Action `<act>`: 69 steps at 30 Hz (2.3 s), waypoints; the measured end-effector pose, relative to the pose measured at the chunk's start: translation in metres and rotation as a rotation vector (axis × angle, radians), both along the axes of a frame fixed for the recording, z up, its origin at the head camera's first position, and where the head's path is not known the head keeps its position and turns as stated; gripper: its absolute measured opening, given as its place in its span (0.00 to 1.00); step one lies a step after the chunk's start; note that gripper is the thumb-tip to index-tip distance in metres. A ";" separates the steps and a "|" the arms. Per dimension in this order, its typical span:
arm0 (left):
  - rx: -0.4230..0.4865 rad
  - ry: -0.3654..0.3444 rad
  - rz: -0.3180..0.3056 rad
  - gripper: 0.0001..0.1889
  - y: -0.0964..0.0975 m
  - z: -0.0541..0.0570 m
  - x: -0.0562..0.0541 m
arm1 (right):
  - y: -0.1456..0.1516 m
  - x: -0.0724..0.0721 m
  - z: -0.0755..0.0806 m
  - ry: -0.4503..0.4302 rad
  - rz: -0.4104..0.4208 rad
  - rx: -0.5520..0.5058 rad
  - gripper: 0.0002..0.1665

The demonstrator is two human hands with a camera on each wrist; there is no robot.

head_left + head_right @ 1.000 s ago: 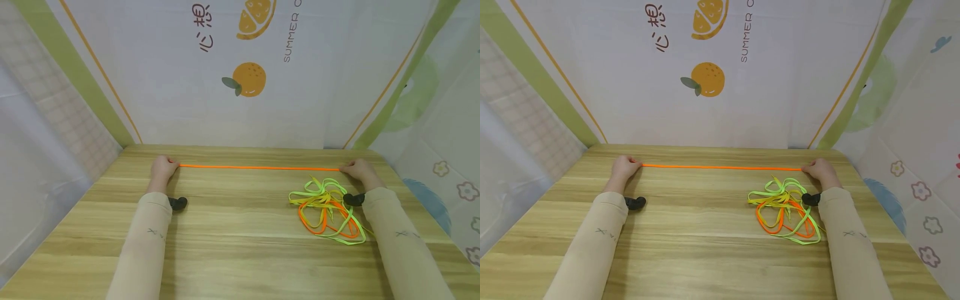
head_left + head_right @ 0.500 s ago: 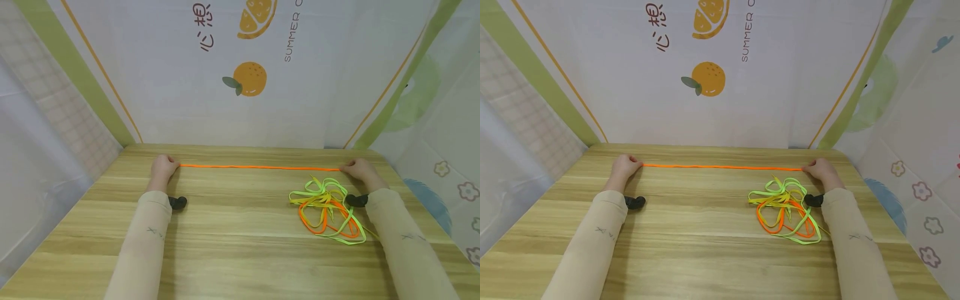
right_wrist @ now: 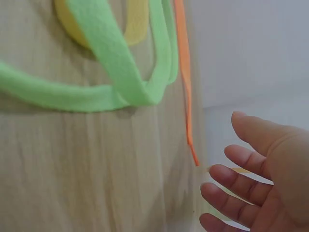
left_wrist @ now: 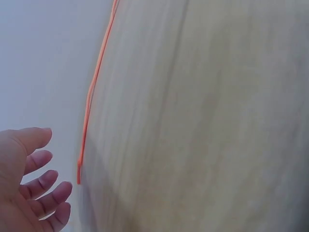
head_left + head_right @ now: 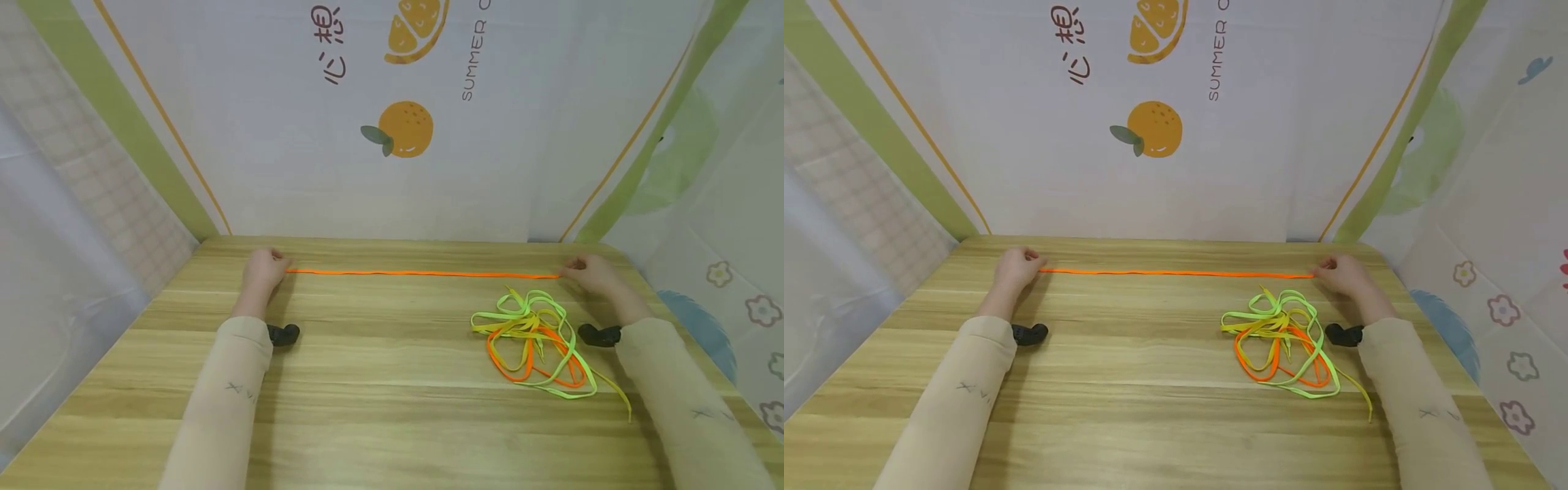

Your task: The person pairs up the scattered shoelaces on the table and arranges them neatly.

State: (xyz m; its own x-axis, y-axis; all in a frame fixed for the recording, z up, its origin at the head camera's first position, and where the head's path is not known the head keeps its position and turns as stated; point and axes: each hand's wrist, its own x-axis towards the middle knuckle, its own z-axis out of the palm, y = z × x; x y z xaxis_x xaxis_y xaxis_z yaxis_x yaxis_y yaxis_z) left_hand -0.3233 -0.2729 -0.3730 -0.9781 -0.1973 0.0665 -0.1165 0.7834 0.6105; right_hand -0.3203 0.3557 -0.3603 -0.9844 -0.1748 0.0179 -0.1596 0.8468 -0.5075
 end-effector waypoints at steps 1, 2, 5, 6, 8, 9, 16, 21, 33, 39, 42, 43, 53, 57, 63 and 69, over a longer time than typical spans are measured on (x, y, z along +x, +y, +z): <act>-0.003 0.004 -0.009 0.23 0.001 0.001 0.000 | 0.000 0.001 0.000 0.006 0.001 -0.003 0.29; -0.005 0.010 -0.016 0.23 0.002 0.002 0.001 | 0.001 0.001 0.000 0.018 0.004 -0.007 0.29; -0.019 0.052 -0.029 0.21 0.006 0.003 0.001 | 0.000 0.004 0.001 0.058 0.012 -0.019 0.27; -0.022 0.064 -0.032 0.21 0.007 0.003 0.000 | -0.001 0.005 0.002 0.071 0.014 -0.023 0.26; -0.030 0.087 -0.041 0.20 0.010 0.003 0.000 | -0.002 0.008 0.004 0.095 0.020 -0.034 0.26; -0.033 0.095 -0.047 0.20 0.011 0.003 0.000 | -0.003 0.010 0.005 0.101 0.019 -0.035 0.26; -0.028 0.148 -0.109 0.19 0.024 0.008 0.002 | -0.012 0.026 0.017 0.103 0.018 -0.082 0.29; -0.017 0.162 -0.159 0.19 0.039 0.013 0.005 | -0.019 0.038 0.023 0.123 0.032 -0.100 0.29; 0.034 0.215 -0.296 0.18 0.074 0.021 0.018 | -0.033 0.068 0.028 0.214 0.091 -0.123 0.20; 0.029 0.264 -0.381 0.17 0.094 0.027 0.026 | -0.037 0.083 0.026 0.209 0.107 -0.191 0.19; 0.042 0.279 -0.424 0.16 0.104 0.029 0.030 | -0.040 0.089 0.025 0.208 0.120 -0.208 0.19; 0.048 0.285 -0.439 0.15 0.107 0.030 0.032 | -0.041 0.090 0.025 0.216 0.125 -0.206 0.18; 0.052 0.305 -0.598 0.14 0.138 0.038 0.050 | -0.046 0.108 0.031 0.198 0.154 -0.196 0.16; 0.062 0.309 -0.661 0.12 0.150 0.039 0.056 | -0.047 0.114 0.031 0.186 0.170 -0.173 0.15; 0.070 0.286 -0.755 0.11 0.165 0.036 0.062 | -0.047 0.123 0.026 0.159 0.201 -0.149 0.14; 0.061 0.264 -0.837 0.10 0.179 0.030 0.065 | -0.047 0.131 0.017 0.164 0.258 -0.139 0.11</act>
State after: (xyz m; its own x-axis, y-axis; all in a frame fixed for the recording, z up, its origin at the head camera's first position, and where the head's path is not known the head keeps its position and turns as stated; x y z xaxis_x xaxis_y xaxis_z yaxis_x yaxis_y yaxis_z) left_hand -0.2580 -0.0937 -0.3428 -0.7573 0.5675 0.3233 0.6324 0.5137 0.5798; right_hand -0.1896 0.3083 -0.3429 -0.8902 -0.4023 0.2139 -0.4487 0.6925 -0.5649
